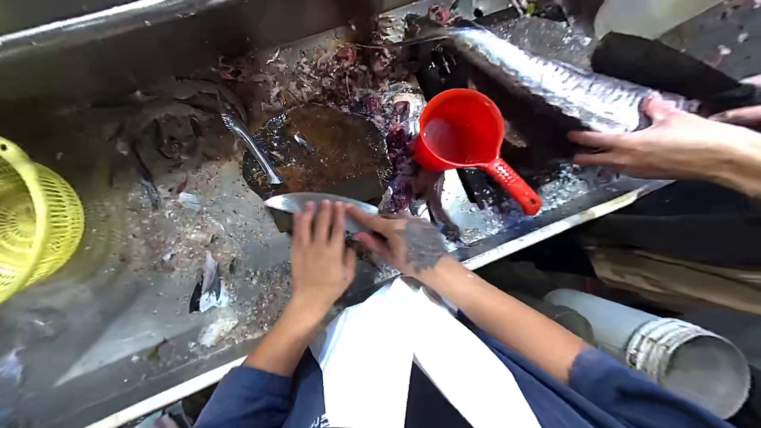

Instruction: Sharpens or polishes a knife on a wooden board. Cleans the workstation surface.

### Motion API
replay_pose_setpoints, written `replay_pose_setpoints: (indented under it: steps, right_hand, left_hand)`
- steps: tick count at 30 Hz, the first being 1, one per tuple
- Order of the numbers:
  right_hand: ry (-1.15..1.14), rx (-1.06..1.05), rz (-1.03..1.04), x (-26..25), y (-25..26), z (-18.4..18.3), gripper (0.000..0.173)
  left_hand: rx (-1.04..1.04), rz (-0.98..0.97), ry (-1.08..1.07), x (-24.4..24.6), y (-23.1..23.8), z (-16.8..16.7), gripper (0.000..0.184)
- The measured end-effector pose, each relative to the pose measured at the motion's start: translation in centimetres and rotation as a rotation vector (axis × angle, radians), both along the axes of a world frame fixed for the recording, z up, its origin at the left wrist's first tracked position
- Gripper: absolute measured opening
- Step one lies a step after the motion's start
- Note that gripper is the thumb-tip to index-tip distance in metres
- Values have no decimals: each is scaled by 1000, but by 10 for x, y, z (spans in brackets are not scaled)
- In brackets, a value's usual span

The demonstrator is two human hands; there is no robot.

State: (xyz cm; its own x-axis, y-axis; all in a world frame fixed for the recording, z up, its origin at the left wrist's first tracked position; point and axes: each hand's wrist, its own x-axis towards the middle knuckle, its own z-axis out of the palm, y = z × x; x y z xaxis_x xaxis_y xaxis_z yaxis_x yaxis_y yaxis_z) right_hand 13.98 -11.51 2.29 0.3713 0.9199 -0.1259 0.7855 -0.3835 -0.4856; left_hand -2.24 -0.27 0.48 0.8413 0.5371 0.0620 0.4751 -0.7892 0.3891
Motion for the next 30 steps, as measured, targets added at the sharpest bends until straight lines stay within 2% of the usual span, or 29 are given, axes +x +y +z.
replay_pose_setpoints:
  steps: [3, 5, 10, 13, 17, 20, 22, 26, 28, 30]
  right_hand:
    - [-85, -55, -117, 36, -46, 16, 45]
    - [-78, -60, -105, 41, -51, 18, 48]
    - [27, -100, 109, -20, 27, 7, 47]
    - [39, -113, 159, -19, 33, 6, 47]
    - [-34, -36, -11, 33, -34, 8, 44]
    - [-62, -54, 15, 64, -59, 16, 47]
    - [-24, -74, 102, 53, -37, 16, 49]
    - [35, -54, 231, 5, 29, 3, 46]
    - [106, -125, 247, 12, 28, 10, 47]
    - [91, -151, 173, 33, 7, 18, 47]
  left_hand:
    - [-101, -156, -20, 52, -19, 6, 63]
    - [-119, -182, -41, 57, -20, 7, 61]
    - [59, 117, -31, -30, 11, 0, 68]
    - [81, 151, 17, -37, 8, 1, 77]
    - [-46, -98, -20, 27, -14, 3, 65]
    - [-97, -226, -73, 49, -18, 2, 55]
    - [-89, -126, -112, 29, -13, -1, 55]
    - [58, 43, -118, -38, 20, -4, 59]
    - [91, 34, -106, -32, 18, -3, 63]
    - [48, -13, -108, -2, 5, 3, 66]
